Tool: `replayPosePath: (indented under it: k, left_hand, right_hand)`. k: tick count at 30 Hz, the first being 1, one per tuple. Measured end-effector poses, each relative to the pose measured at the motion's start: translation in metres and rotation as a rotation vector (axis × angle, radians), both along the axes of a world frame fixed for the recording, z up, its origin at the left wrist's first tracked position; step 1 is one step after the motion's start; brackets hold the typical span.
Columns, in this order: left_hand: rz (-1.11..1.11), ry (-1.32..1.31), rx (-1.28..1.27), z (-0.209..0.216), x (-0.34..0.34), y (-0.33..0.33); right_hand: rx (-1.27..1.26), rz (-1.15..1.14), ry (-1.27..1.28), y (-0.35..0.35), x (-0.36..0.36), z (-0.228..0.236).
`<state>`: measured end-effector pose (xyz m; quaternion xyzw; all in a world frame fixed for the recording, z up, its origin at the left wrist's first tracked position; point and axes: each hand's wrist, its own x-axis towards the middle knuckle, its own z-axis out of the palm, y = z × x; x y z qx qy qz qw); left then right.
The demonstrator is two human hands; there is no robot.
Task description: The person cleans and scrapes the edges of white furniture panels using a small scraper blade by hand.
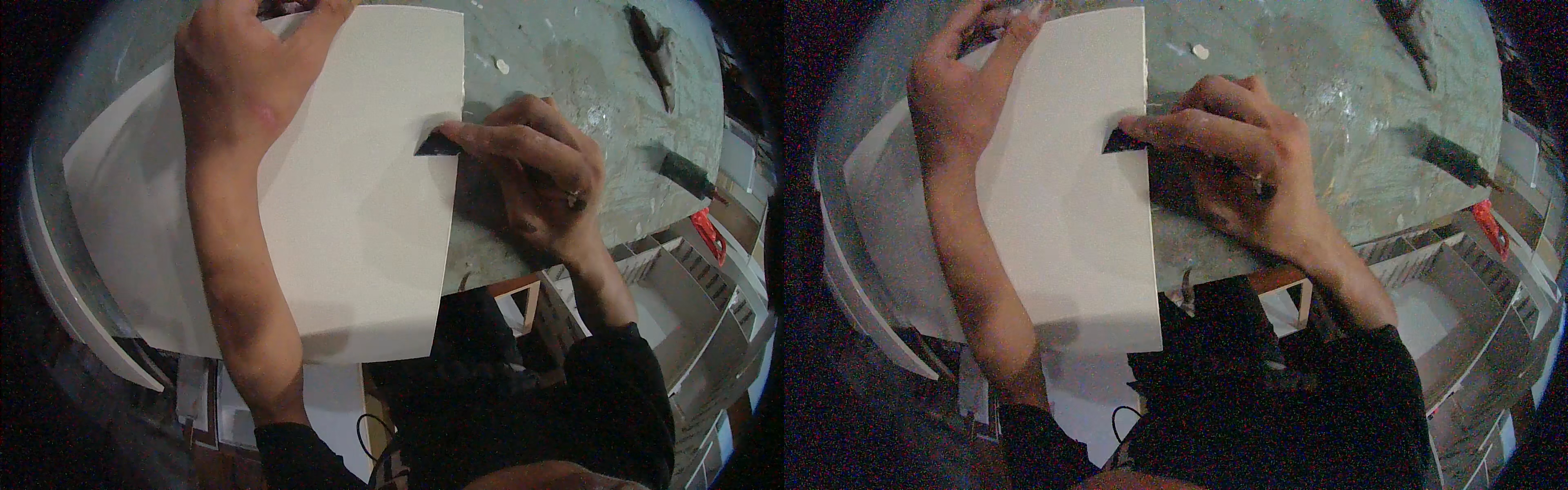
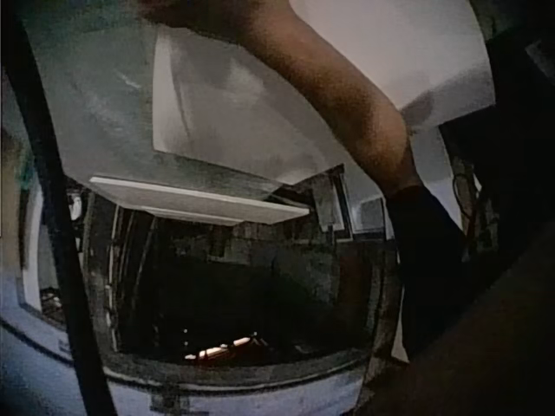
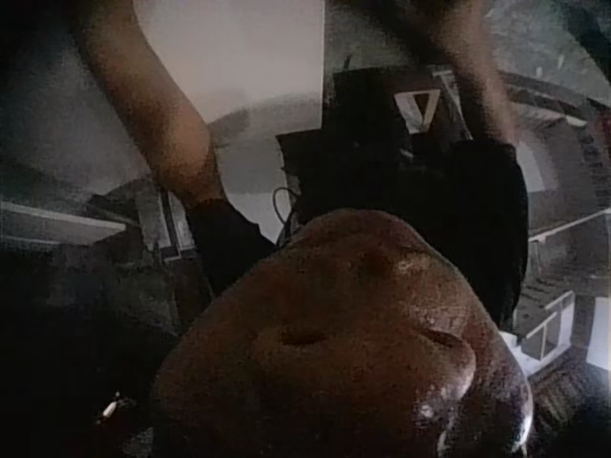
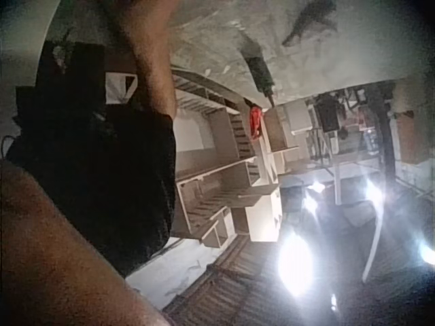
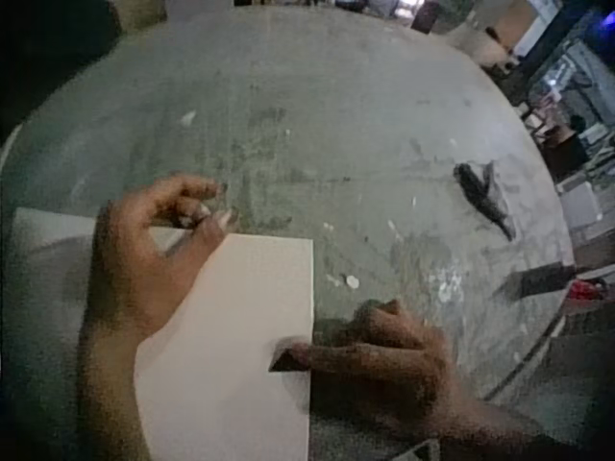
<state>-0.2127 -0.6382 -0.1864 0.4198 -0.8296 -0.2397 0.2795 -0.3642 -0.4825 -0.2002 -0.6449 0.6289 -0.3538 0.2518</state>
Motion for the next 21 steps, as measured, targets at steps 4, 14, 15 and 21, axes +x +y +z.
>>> replayPosePath:
  k: [4, 14, 15, 21]
  left_hand:
    - [-0.015, -0.031, -0.038, 0.003, 0.002, 0.0]
    - [-0.001, -0.003, -0.078, -0.003, 0.002, 0.001]
    - [0.016, -0.034, -0.093, -0.005, -0.002, 0.002]
    - [-0.057, 0.1, 0.039, -0.022, 0.019, -0.03]
  right_hand:
    - [-0.006, -0.007, 0.005, 0.002, 0.005, 0.002]
    - [-0.005, 0.01, 0.061, 0.012, 0.01, 0.004]
    - [-0.038, 0.003, 0.085, 0.013, 0.011, 0.003]
    - [-0.062, -0.016, -0.024, 0.02, 0.027, 0.005]
